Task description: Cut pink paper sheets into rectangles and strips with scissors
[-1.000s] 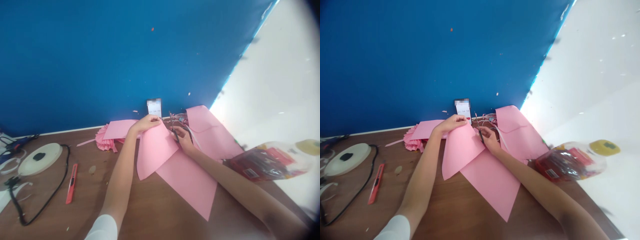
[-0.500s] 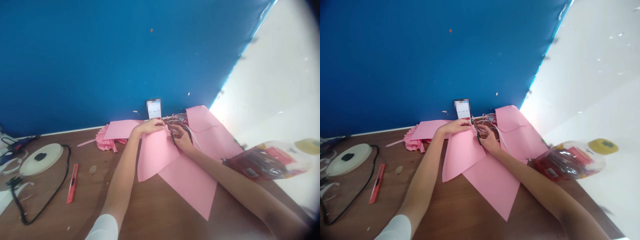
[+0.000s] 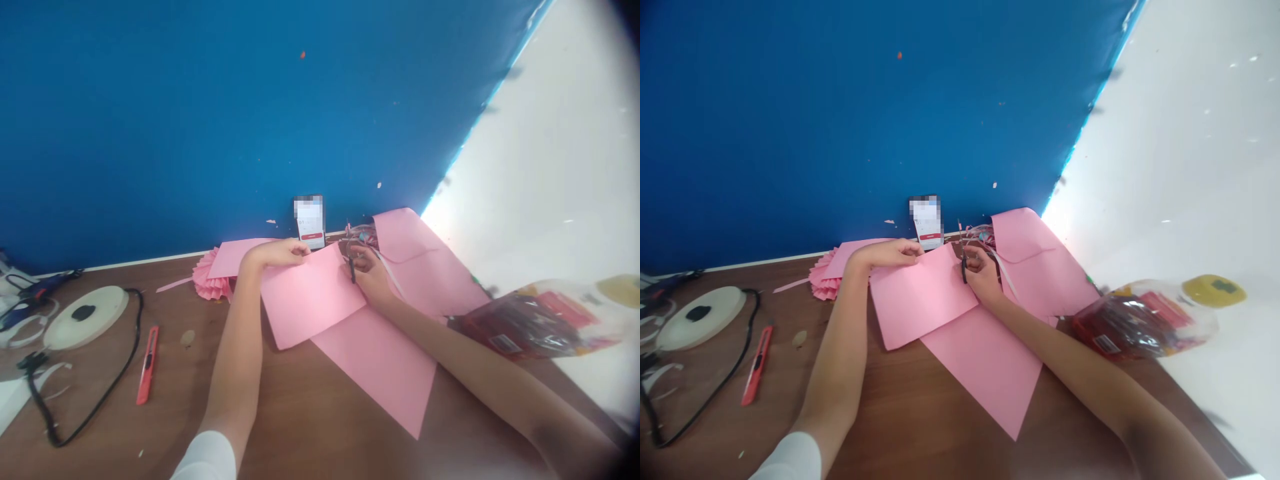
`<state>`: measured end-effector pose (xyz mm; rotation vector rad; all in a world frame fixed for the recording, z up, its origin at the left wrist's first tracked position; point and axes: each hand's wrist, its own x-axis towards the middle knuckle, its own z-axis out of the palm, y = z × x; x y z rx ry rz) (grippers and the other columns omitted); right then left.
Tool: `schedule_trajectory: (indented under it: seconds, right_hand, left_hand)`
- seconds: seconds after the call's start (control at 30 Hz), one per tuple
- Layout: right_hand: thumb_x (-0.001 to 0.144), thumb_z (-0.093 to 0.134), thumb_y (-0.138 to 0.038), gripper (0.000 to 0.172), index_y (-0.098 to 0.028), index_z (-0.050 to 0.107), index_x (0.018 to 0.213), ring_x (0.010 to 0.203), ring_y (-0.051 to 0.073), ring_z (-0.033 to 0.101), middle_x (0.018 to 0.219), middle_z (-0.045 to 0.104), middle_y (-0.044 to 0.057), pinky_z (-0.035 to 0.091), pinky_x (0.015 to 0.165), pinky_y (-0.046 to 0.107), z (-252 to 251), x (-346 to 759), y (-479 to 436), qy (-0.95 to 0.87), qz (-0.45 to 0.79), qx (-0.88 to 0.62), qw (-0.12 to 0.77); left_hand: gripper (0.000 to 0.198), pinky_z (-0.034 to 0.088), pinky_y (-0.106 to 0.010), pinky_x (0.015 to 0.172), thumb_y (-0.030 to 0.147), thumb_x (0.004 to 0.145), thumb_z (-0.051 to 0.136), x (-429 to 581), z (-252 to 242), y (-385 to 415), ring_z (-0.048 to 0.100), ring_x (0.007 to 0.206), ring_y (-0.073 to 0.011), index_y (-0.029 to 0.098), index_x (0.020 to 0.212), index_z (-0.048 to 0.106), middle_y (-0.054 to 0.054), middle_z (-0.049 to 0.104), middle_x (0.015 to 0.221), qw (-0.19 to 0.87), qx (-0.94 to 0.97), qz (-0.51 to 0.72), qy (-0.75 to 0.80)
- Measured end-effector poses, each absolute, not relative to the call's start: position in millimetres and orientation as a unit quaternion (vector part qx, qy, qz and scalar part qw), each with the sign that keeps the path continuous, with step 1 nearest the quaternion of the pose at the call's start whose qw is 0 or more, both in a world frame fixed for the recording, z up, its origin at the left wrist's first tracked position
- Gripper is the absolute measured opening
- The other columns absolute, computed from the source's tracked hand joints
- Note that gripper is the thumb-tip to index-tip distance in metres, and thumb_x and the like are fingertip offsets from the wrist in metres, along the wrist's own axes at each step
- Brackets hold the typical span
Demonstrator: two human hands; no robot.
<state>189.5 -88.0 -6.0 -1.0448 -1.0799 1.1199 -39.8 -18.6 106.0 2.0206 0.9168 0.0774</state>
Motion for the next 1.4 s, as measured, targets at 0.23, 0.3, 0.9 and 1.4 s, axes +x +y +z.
schedule_trajectory:
  seconds: [0.23, 0.3, 0.9, 1.4]
  right_hand:
    - [0.064, 0.073, -0.036, 0.047, -0.024, 0.051, 0.104, 0.055, 0.013, 0.053, 0.070, 0.062, -0.001, 0.042, 0.052, 0.027, -5, 191, -89, -0.442, 0.449, -0.483, 0.608]
    - [0.064, 0.073, -0.035, 0.046, -0.024, 0.051, 0.104, 0.056, 0.013, 0.054, 0.071, 0.061, -0.001, 0.042, 0.053, 0.027, -6, 192, -89, -0.442, 0.449, -0.477, 0.613]
    - [0.068, 0.069, -0.030, 0.037, -0.022, 0.054, 0.101, 0.073, 0.015, 0.060, 0.079, 0.063, 0.001, 0.046, 0.069, 0.029, -11, 188, -84, -0.519, 0.423, -0.459, 0.584]
    - [0.071, 0.063, -0.032, 0.036, -0.018, 0.058, 0.104, 0.049, 0.009, 0.039, 0.054, 0.043, -0.007, 0.033, 0.048, 0.022, -4, 186, -92, -0.620, 0.440, -0.454, 0.464]
  left_hand:
    - [0.031, 0.038, -0.024, 0.065, 0.037, 0.072, 0.062, -40, 122, -30, 0.056, 0.076, -0.0163, 0.016, 0.095, 0.065, -0.004, 0.064, 0.086, 0.475, 0.798, 0.042, 0.368]
    - [0.024, 0.037, -0.024, 0.065, 0.035, 0.073, 0.060, -44, 122, -28, 0.056, 0.076, -0.0163, 0.017, 0.088, 0.066, -0.004, 0.065, 0.086, 0.447, 0.812, 0.041, 0.374]
    - [0.029, 0.032, -0.022, 0.051, 0.015, 0.051, 0.054, -16, 75, -10, 0.055, 0.061, -0.0145, 0.023, 0.070, 0.074, 0.001, 0.069, 0.072, 0.398, 0.802, -0.038, 0.444]
    - [0.043, 0.041, -0.023, 0.061, 0.020, 0.061, 0.064, -17, 60, 0, 0.063, 0.075, -0.0179, 0.021, 0.104, 0.064, -0.003, 0.069, 0.084, 0.396, 0.819, 0.036, 0.414]
